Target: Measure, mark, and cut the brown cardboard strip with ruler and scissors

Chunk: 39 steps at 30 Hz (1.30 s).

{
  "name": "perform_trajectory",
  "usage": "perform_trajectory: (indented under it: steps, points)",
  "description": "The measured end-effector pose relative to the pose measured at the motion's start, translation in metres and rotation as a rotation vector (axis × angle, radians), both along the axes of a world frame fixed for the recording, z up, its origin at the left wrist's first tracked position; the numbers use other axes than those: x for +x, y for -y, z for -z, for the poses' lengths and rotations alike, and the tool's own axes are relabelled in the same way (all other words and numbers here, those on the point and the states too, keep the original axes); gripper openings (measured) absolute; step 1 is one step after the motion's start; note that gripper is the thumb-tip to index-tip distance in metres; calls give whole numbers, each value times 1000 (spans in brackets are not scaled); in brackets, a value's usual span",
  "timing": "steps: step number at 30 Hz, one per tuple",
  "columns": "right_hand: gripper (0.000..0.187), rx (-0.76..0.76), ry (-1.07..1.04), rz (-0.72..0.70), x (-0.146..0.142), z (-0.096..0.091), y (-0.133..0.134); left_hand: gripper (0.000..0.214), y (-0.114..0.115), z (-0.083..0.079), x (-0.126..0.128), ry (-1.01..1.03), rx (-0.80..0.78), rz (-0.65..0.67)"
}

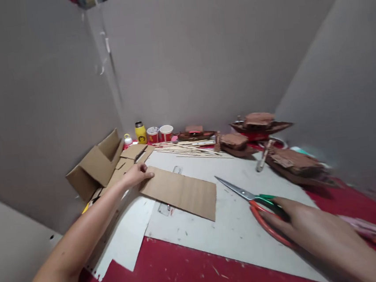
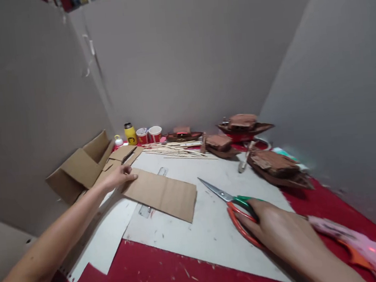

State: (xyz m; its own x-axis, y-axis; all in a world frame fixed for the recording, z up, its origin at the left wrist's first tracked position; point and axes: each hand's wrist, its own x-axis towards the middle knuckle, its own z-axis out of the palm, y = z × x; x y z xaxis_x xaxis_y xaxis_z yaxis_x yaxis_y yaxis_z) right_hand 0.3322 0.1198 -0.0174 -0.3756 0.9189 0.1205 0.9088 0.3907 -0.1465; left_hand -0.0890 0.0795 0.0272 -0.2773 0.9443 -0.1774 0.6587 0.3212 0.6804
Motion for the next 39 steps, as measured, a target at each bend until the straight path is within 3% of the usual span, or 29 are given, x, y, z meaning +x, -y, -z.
perform_trajectory:
  steps: [5, 9, 13, 14, 16, 20, 23, 27, 32, 35, 37, 39]
  points:
    - [35, -52, -4, 10, -5, -3, 0, 31, 5, -23, 6, 299, 201, 3]
    - [44, -3, -3, 32, 0, 1, -3, 41, 13, -45, 19, 511, 278, 37]
    - [50, 41, -326, 43, -6, -13, 7, 40, 16, -56, 36, 623, 279, 91]
    - [51, -35, -471, 2, -12, -19, 13, 38, 16, -58, 42, 638, 269, 112]
    - [52, -360, -715, -107, -28, -32, 28, 35, 15, -62, 53, 660, 248, 159]
    - [48, -927, -877, -314, -62, -54, 51, 30, 9, -77, 69, 699, 261, 212]
    - [40, -1100, -985, -286, -75, -65, 52, 35, 8, -89, 69, 784, 366, 216]
    - [36, -972, -1253, -178, -89, -74, 42, 40, 17, -85, 71, 1070, 474, 256]
    - [40, -855, -1331, -268, -110, -75, 43, 50, 34, -52, 107, 1124, 255, 326]
    - [38, -729, -1129, -361, -98, -72, 39, 52, 39, -44, 119, 1090, 227, 285]
    - [42, -545, -905, -371, -76, -68, 30, 56, 39, -44, 114, 1079, 268, 230]
    - [36, -316, -637, -277, -48, -62, 16, 59, 39, -46, 104, 1073, 321, 188]
